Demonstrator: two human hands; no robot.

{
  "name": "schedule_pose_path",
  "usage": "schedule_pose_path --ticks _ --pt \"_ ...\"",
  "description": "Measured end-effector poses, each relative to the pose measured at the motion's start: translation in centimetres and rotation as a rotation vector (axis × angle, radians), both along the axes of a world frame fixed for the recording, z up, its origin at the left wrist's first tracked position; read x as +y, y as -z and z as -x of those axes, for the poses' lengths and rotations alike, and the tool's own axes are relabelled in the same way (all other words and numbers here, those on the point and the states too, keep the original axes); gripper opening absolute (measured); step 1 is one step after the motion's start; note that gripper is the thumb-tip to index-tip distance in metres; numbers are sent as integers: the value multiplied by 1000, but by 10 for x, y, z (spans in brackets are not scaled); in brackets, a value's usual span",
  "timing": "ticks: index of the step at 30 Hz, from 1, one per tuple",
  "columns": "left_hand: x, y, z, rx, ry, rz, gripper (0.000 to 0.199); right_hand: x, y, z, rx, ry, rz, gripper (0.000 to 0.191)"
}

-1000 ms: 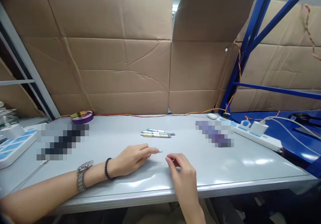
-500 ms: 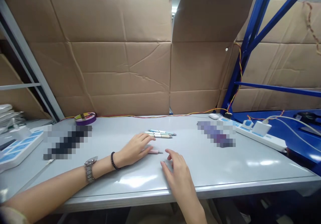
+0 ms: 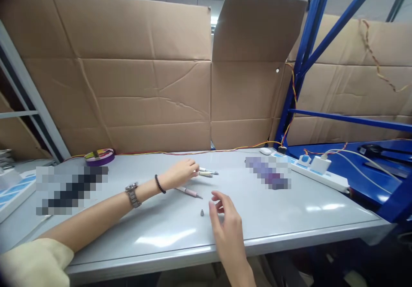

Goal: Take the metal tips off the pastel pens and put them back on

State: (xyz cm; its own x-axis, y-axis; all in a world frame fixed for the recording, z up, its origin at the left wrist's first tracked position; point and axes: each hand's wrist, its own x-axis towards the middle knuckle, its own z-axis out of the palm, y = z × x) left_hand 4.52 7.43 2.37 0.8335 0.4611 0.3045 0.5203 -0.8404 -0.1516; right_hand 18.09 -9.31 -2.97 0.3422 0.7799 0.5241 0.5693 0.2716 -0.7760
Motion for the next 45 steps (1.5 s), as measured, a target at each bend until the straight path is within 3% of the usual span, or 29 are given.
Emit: schedule_pose_path --ticks 4,7,10,14,19,24,29,34,38,45 --pt "-40 -5 27 -20 58 1 22 -5 -3 1 29 -7 -5 34" --pt "-71 7 47 31 169 -50 22 -8 -5 7 -19 -33 -3 36" --pt "-85 20 57 -19 222 -41 25 -9 -5 14 -90 -9 -17 34" --pt "-83 26 56 -133 221 9 24 -8 -4 18 -158 -6 -28 32" --pt "-84 24 56 -75 200 91 25 -8 -5 18 -186 -28 -72 30" --pt "-84 25 57 -60 212 36 24 -9 -4 13 -232 -82 -74 26" --pt "-81 24 56 -125 246 116 14 -8 0 11 -251 -109 -89 22" --pt "-75 22 59 -166 110 292 54 -7 0 14 -236 -89 -90 22" --pt "-66 23 63 -99 24 305 73 -7 0 13 -271 -103 -56 22" --pt "-64 19 64 -60 -5 215 51 -7 2 12 -272 -108 -51 21"
